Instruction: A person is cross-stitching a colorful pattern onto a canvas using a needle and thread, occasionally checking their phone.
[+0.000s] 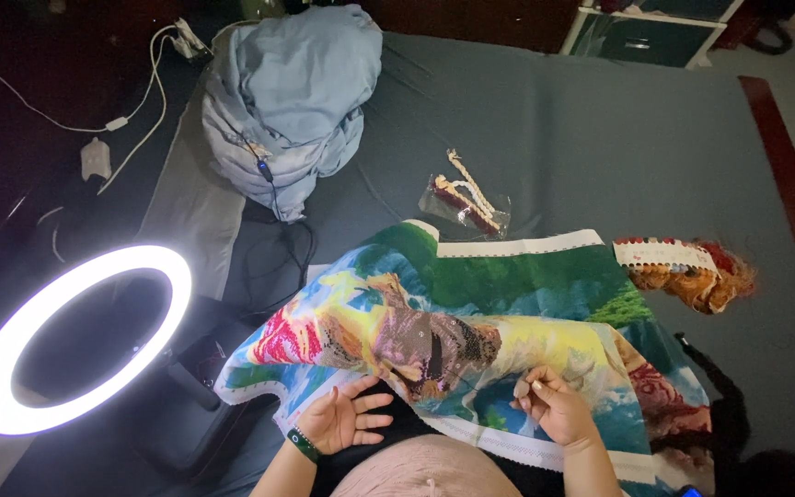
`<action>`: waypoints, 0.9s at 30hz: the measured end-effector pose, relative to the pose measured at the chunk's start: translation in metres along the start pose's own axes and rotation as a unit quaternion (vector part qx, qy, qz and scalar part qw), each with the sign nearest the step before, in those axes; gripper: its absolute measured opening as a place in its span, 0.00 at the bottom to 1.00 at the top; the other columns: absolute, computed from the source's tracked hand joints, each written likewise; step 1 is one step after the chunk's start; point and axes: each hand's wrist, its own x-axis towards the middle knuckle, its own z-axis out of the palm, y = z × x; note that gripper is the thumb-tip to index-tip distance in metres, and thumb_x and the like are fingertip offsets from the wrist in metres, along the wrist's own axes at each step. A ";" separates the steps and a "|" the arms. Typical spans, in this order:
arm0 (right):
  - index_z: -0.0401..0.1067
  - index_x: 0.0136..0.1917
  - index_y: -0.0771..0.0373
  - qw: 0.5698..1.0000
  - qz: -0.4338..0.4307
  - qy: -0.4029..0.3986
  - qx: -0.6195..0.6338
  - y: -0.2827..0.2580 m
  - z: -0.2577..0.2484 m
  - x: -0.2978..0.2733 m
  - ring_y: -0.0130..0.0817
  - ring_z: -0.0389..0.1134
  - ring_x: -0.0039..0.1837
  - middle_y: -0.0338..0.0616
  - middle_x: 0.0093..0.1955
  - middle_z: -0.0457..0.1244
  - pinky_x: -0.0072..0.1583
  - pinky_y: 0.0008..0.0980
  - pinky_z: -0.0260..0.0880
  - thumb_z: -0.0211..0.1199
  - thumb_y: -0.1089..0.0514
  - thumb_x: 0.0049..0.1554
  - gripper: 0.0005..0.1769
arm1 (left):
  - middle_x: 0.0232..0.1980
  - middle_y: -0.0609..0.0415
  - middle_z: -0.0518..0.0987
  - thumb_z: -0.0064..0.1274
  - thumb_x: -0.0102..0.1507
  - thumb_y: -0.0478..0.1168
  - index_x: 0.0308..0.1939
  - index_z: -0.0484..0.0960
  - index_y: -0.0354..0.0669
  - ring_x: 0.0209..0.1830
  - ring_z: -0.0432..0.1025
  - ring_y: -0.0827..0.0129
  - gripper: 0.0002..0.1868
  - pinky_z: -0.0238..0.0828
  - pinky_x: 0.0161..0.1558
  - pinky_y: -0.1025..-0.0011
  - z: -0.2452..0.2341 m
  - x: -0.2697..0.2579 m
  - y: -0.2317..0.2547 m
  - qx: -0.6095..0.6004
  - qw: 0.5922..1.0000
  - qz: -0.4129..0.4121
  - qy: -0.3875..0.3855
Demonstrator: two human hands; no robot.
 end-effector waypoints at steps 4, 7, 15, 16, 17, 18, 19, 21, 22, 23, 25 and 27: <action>0.67 0.48 0.62 1.000 0.000 -0.007 0.008 0.000 0.001 0.000 0.43 0.63 0.37 0.59 0.43 0.65 0.55 0.56 0.74 0.50 0.64 0.66 0.05 | 0.77 0.39 0.63 0.47 0.64 0.61 0.80 0.53 0.52 0.71 0.65 0.39 0.44 0.68 0.66 0.40 0.000 0.000 0.000 0.000 1.000 0.006 -0.006; 0.68 0.48 0.62 1.000 -0.002 -0.008 -0.004 0.002 -0.004 0.004 0.43 0.64 0.38 0.58 0.42 0.64 0.56 0.56 0.74 0.53 0.63 0.65 0.04 | 0.78 0.41 0.63 0.46 0.65 0.61 0.80 0.53 0.52 0.72 0.65 0.41 0.43 0.68 0.67 0.41 0.000 0.000 0.002 0.004 1.000 0.005 -0.023; 0.69 0.49 0.61 0.999 -0.033 -0.009 -0.006 0.006 0.001 -0.006 0.45 0.68 0.42 0.57 0.42 0.65 0.58 0.56 0.74 0.54 0.64 0.65 0.03 | 0.77 0.42 0.64 0.47 0.67 0.60 0.80 0.53 0.51 0.73 0.64 0.41 0.42 0.68 0.67 0.42 0.002 -0.001 0.000 0.016 0.999 0.011 -0.042; 0.68 0.49 0.62 0.999 -0.032 0.004 -0.008 0.007 0.001 -0.005 0.45 0.68 0.41 0.57 0.42 0.64 0.58 0.58 0.74 0.54 0.65 0.65 0.03 | 0.77 0.42 0.64 0.47 0.67 0.61 0.80 0.52 0.52 0.73 0.65 0.42 0.42 0.68 0.67 0.42 0.002 -0.001 0.000 0.022 0.999 0.011 -0.041; 0.68 0.48 0.63 0.999 -0.031 0.017 -0.009 0.007 0.000 -0.004 0.46 0.67 0.41 0.58 0.42 0.64 0.58 0.59 0.74 0.53 0.65 0.64 0.03 | 0.77 0.42 0.64 0.47 0.67 0.61 0.80 0.52 0.52 0.73 0.65 0.42 0.42 0.68 0.67 0.42 0.002 -0.001 0.000 0.027 0.999 0.011 -0.040; 0.68 0.48 0.63 0.999 -0.033 0.017 -0.009 0.007 -0.001 -0.004 0.46 0.67 0.41 0.58 0.42 0.64 0.58 0.59 0.74 0.53 0.65 0.64 0.03 | 0.77 0.42 0.64 0.47 0.67 0.61 0.80 0.52 0.52 0.73 0.65 0.42 0.42 0.68 0.67 0.42 0.002 0.000 0.000 0.028 0.999 0.009 -0.041; 0.69 0.49 0.63 0.999 -0.034 -0.006 0.006 0.007 -0.002 -0.003 0.45 0.67 0.41 0.57 0.43 0.64 0.57 0.57 0.74 0.54 0.65 0.64 0.03 | 0.77 0.42 0.64 0.47 0.66 0.61 0.80 0.52 0.52 0.73 0.65 0.42 0.43 0.68 0.67 0.42 0.003 0.000 0.000 0.027 0.999 0.009 -0.037; 0.70 0.49 0.62 0.999 -0.036 -0.029 0.021 0.007 -0.001 -0.002 0.44 0.66 0.41 0.57 0.43 0.64 0.56 0.55 0.74 0.55 0.65 0.64 0.03 | 0.77 0.42 0.64 0.47 0.66 0.61 0.81 0.52 0.52 0.72 0.65 0.42 0.43 0.68 0.67 0.41 0.003 -0.001 -0.001 0.028 0.999 0.009 -0.033; 0.69 0.49 0.62 0.999 -0.033 -0.018 0.018 0.007 0.000 -0.003 0.44 0.66 0.41 0.59 0.44 0.65 0.56 0.55 0.74 0.54 0.66 0.64 0.03 | 0.77 0.42 0.63 0.48 0.66 0.60 0.81 0.51 0.52 0.73 0.65 0.42 0.43 0.67 0.68 0.42 0.001 -0.001 -0.001 0.027 0.999 0.011 -0.041; 0.68 0.48 0.63 0.999 -0.031 -0.008 0.014 0.006 0.001 -0.004 0.45 0.65 0.40 0.62 0.45 0.66 0.56 0.55 0.74 0.53 0.66 0.64 0.04 | 0.78 0.42 0.62 0.50 0.66 0.60 0.80 0.51 0.52 0.73 0.64 0.42 0.44 0.67 0.68 0.42 0.000 -0.001 -0.001 0.025 0.998 0.013 -0.050; 0.68 0.48 0.62 1.000 -0.028 -0.005 0.009 0.005 0.003 -0.005 0.44 0.66 0.40 0.60 0.44 0.66 0.57 0.56 0.74 0.54 0.66 0.64 0.03 | 0.78 0.42 0.62 0.49 0.66 0.60 0.81 0.50 0.53 0.73 0.64 0.42 0.44 0.67 0.68 0.41 -0.002 -0.002 -0.003 0.020 0.999 0.009 -0.041; 0.68 0.48 0.61 1.000 -0.025 -0.003 0.004 0.004 0.005 -0.004 0.43 0.66 0.40 0.59 0.44 0.66 0.58 0.56 0.73 0.55 0.65 0.64 0.02 | 0.78 0.42 0.62 0.47 0.66 0.61 0.81 0.48 0.53 0.73 0.64 0.41 0.45 0.67 0.68 0.41 -0.001 -0.001 -0.001 0.014 0.999 0.006 -0.032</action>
